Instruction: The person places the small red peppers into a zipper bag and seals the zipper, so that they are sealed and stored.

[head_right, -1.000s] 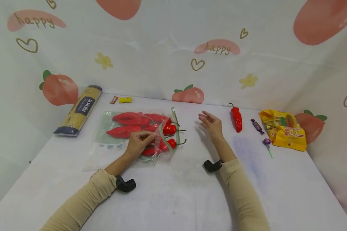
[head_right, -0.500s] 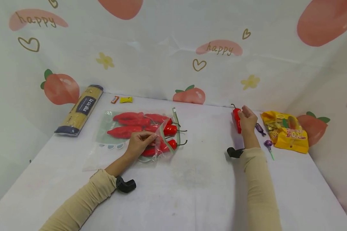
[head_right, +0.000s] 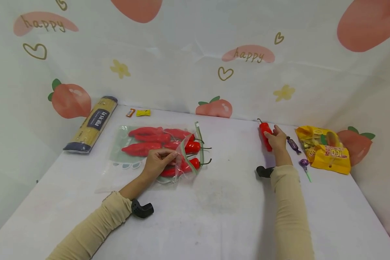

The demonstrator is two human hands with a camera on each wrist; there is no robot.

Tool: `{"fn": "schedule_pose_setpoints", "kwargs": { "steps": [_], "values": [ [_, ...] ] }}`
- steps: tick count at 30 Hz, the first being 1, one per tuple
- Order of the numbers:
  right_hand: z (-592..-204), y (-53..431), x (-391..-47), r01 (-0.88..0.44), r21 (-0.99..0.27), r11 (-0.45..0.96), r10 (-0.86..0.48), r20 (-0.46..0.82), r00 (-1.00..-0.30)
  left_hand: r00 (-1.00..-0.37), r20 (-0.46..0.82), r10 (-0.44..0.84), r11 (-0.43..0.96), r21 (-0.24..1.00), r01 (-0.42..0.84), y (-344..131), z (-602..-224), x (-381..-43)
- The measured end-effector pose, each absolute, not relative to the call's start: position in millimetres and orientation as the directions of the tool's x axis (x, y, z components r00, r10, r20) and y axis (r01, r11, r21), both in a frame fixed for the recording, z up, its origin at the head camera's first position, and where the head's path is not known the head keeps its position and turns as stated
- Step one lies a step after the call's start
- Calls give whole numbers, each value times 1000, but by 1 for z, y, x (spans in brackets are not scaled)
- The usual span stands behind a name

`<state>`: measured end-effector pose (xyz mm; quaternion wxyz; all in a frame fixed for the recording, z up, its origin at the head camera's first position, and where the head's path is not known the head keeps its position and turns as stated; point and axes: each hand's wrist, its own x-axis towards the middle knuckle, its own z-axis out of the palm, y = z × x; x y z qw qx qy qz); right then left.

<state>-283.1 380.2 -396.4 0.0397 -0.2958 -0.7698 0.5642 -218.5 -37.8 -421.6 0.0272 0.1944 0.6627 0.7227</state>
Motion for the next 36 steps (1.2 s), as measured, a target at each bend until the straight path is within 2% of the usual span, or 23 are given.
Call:
{"fn": "schedule_pose_setpoints", "kwargs": {
  "steps": [3, 7, 15, 20, 23, 27, 30, 33, 36],
  "values": [
    [-397, 378, -283, 419, -869, 265, 447, -274, -852, -923, 246, 294, -119, 968, 220, -38, -421, -218],
    [-399, 376, -284, 423, -859, 289, 422, -282, -861, -924, 245, 294, -110, 969, 222, -39, -421, -218],
    [-398, 368, -283, 403, -892, 207, 446, -280, -850, -925, 238, 296, -107, 971, 216, -39, -423, -219],
    [-391, 357, -281, 332, -929, 162, 412, -242, -878, -925, 237, 297, -110, 971, 213, -39, -422, -218],
    [-386, 348, -277, 274, -953, 132, 342, -216, -915, -923, 242, 301, -118, 969, 216, -38, -422, -218],
    [-380, 331, -269, 185, -982, 36, 145, -178, -973, -918, 256, 302, -130, 965, 226, -38, -422, -218],
    [-374, 312, -263, 136, -990, -45, 15, -137, -990, -917, 262, 300, -139, 963, 230, -39, -422, -219],
    [-369, 288, -257, 102, -992, -71, -6, -102, -995, -916, 266, 301, -141, 962, 233, -40, -417, -217],
    [-365, 266, -252, 100, -992, -82, 34, -103, -994, -918, 263, 297, -139, 963, 231, -39, -409, -211]
  ]
}}
